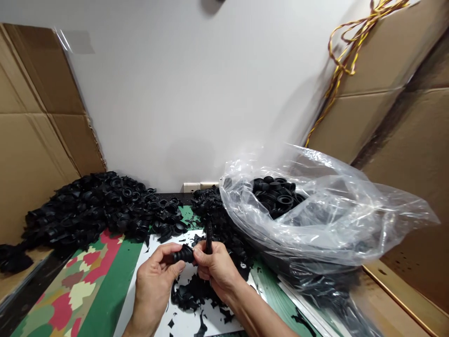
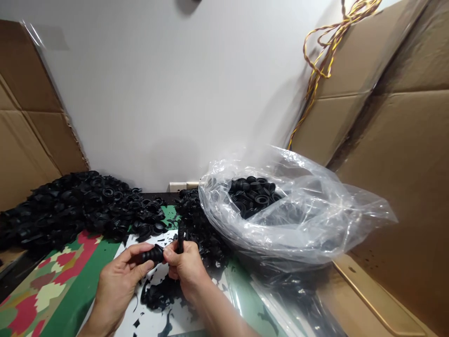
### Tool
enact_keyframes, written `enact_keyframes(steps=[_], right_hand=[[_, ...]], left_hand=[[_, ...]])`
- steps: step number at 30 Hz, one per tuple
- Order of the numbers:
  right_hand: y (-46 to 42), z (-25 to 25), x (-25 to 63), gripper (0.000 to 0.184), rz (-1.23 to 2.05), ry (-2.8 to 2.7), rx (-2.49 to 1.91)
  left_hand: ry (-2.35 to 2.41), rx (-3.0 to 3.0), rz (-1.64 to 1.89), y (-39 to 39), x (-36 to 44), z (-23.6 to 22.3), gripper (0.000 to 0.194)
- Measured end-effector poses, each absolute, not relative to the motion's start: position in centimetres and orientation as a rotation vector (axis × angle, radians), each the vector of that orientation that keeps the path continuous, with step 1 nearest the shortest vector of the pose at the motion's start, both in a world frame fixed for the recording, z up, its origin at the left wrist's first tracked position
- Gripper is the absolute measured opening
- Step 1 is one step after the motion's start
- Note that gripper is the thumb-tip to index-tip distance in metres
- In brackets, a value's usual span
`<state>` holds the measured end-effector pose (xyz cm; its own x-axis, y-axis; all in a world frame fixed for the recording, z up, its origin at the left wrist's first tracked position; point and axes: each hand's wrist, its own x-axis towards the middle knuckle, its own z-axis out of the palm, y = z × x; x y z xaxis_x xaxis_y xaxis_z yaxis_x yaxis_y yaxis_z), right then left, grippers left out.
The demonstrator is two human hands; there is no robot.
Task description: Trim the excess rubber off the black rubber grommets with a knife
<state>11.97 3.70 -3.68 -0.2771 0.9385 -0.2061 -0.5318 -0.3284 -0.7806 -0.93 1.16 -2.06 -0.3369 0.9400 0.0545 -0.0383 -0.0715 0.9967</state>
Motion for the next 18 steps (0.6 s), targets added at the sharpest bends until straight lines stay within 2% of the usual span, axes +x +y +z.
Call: enact_keyframes(steps=[6,12,18], right_hand=[[3.6,-4.0,12.0,0.034,1.731,-0.835,-0.819],[3.1,-3.3,12.0,0.012,1.428,-1.122,-0.931],[3.2,-2.8,12.3,0.018,1.505,-1.096,-0.918]], left_hand=[[1.373,1.021,1.537,1.2,-1.0,-2.4,0.024],[1.323,0.983,1.549,0.9,-1.0,-2.1,0.027],[1.268,0.962,1.457,0.5,-1.1,-2.0,0.03]])
